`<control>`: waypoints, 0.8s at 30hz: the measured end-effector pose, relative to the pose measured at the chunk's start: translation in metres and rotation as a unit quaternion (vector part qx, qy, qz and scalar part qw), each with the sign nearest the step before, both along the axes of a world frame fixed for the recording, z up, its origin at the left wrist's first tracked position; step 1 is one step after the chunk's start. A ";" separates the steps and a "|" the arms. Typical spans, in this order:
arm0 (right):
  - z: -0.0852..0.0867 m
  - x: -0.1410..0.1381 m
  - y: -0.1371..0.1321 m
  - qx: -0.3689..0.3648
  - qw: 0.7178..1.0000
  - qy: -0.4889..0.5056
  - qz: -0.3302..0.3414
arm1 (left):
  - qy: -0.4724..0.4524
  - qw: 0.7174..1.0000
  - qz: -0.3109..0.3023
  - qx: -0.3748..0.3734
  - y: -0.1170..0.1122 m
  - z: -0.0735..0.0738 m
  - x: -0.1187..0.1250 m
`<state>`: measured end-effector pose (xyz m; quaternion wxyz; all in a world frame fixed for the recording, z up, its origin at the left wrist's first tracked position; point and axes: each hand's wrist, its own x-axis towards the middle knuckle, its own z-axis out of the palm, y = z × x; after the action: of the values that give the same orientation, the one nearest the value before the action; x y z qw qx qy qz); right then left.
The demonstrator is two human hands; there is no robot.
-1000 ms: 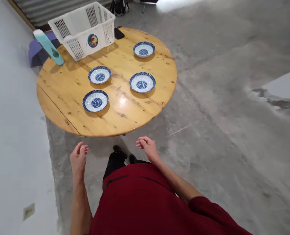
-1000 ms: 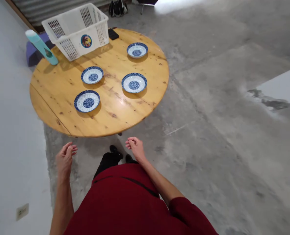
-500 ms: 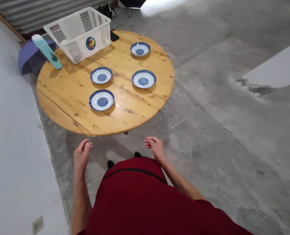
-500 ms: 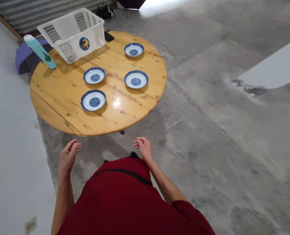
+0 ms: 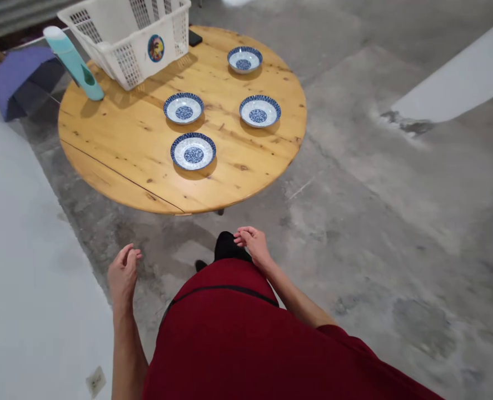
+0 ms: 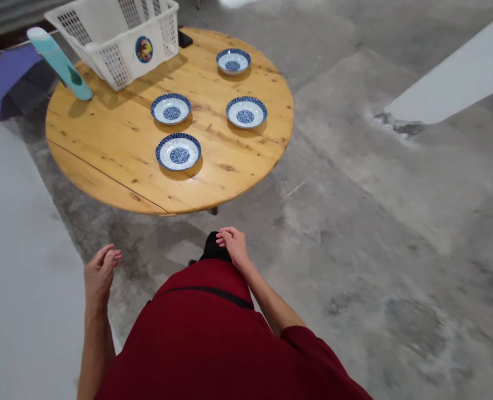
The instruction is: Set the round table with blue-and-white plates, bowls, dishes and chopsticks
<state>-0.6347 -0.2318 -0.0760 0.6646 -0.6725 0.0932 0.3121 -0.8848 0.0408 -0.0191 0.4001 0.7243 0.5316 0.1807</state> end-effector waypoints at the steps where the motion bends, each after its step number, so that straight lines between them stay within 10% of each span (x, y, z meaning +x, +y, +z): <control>1: 0.001 -0.004 0.000 -0.004 1.000 0.001 -0.009 | -0.009 1.000 -0.003 -0.007 0.005 0.000 0.005; 11: 0.011 0.024 0.037 -0.036 0.997 -0.046 -0.046 | -0.065 0.990 -0.103 -0.078 0.055 0.000 0.104; 24: -0.014 0.126 0.197 -0.041 0.992 -0.112 -0.035 | -0.049 0.959 -0.223 -0.169 0.146 -0.033 0.289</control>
<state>-0.5087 -0.0348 -0.0898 0.6532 -0.7262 0.0546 0.2075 -0.5955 0.1866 -0.0524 0.5725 0.7367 0.3588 0.0295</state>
